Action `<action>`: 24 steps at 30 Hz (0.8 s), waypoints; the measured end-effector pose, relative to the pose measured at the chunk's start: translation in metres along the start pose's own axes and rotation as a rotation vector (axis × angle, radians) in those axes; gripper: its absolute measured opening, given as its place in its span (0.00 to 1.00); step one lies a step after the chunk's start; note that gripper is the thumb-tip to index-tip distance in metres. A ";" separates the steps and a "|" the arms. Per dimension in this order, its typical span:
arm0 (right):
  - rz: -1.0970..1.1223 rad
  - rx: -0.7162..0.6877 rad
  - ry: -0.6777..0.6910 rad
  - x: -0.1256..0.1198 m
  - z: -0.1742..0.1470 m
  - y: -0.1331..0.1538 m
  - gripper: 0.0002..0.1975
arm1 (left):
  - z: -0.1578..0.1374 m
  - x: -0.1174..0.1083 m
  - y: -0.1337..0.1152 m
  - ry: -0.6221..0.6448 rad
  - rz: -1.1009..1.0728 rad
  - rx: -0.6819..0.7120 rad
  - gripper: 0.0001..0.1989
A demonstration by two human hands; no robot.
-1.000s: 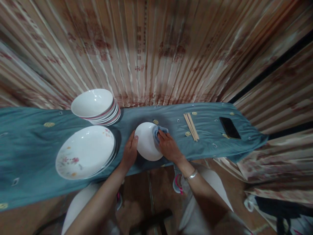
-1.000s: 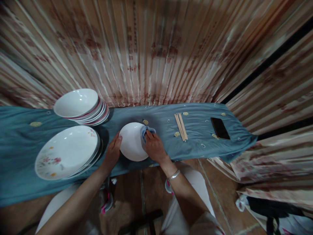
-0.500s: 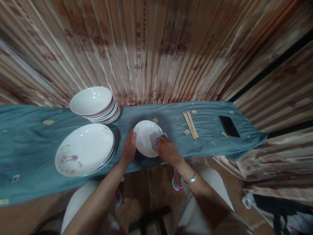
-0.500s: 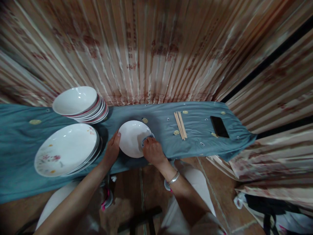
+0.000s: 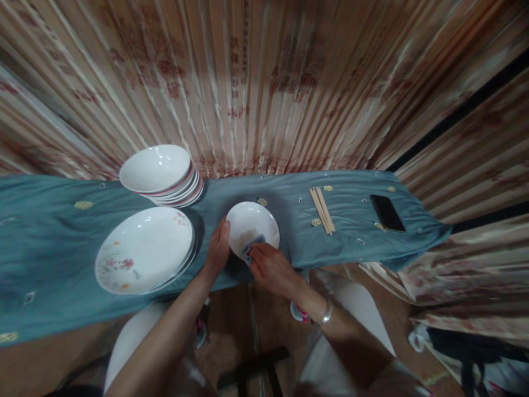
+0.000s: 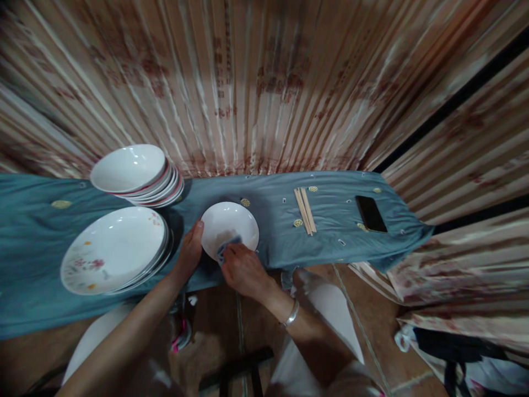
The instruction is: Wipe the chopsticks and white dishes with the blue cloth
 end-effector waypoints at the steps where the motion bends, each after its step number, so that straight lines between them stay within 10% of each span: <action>1: 0.056 -0.025 -0.037 0.001 0.000 0.002 0.11 | 0.000 0.000 0.000 -0.007 -0.003 -0.006 0.26; 24: 0.252 -0.045 -0.229 0.014 0.052 -0.011 0.22 | -0.003 0.007 0.008 0.062 0.066 0.044 0.26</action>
Point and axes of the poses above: each hand's wrist, its own z-axis towards the middle knuckle, its own x-axis out of the palm, y = z × x, the point moved 4 cm from there along z, towards the middle knuckle, and after that the axes turned 6 degrees about y, right-handed, at the moved point
